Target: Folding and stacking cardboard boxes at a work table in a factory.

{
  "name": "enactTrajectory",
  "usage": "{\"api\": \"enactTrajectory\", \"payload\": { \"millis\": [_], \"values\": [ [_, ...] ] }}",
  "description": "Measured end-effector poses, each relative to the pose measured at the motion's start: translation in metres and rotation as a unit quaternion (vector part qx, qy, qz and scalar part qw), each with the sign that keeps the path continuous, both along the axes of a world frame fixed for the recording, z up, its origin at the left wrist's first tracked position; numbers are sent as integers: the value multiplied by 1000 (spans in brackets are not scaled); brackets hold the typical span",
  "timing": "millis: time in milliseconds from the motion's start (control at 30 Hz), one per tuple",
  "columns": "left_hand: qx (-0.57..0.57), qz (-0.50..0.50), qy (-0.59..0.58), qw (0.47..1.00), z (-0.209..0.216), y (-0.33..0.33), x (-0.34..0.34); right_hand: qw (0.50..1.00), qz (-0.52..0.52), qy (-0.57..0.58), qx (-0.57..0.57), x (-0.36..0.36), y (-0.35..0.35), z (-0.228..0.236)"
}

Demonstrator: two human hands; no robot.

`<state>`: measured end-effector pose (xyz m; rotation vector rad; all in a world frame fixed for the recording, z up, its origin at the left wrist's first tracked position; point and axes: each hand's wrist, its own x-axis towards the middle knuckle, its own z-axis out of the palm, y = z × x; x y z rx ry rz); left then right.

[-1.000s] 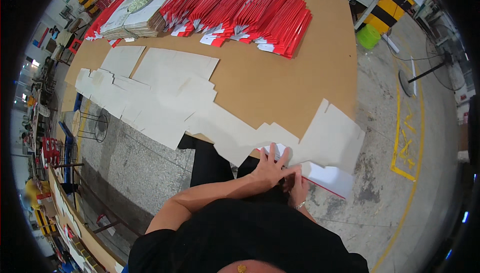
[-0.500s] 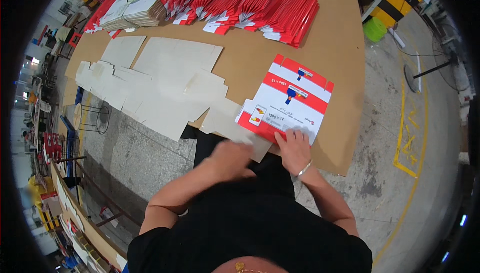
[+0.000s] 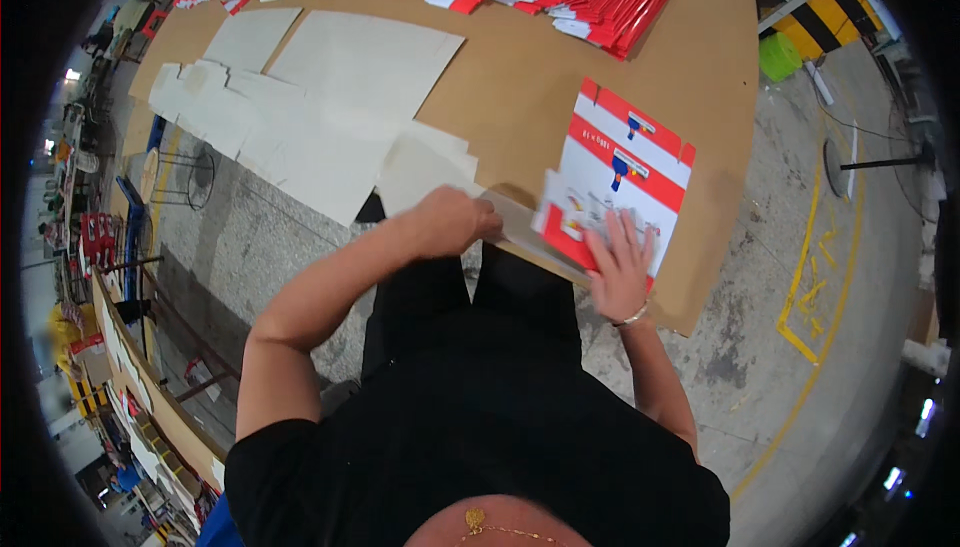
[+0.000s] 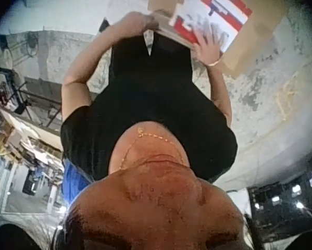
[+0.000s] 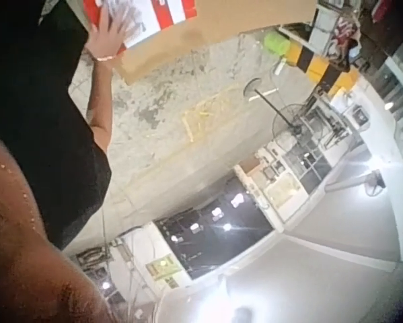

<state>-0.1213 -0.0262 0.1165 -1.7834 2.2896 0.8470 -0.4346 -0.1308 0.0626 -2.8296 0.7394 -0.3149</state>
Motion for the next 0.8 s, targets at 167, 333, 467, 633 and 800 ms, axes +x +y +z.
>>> {"api": "enactTrajectory", "payload": {
  "millis": [167,333,467,633,800],
  "values": [
    [145,-64,132,979,-51,-79,22,992,70,-106,20,-8,-10,4],
    [-12,120,118,986,-48,-79,45,998,11,60,9,0,-9,9],
    [-205,34,-47,977,-49,-23,-14,998,-30,19,45,21,-11,-6],
    [-264,-48,-106,958,-39,40,-1,998,-5,-40,55,21,-17,-3],
    [-309,-20,11,951,-51,47,97,996,37,-45,74,18,-22,-2]
  ]
}}
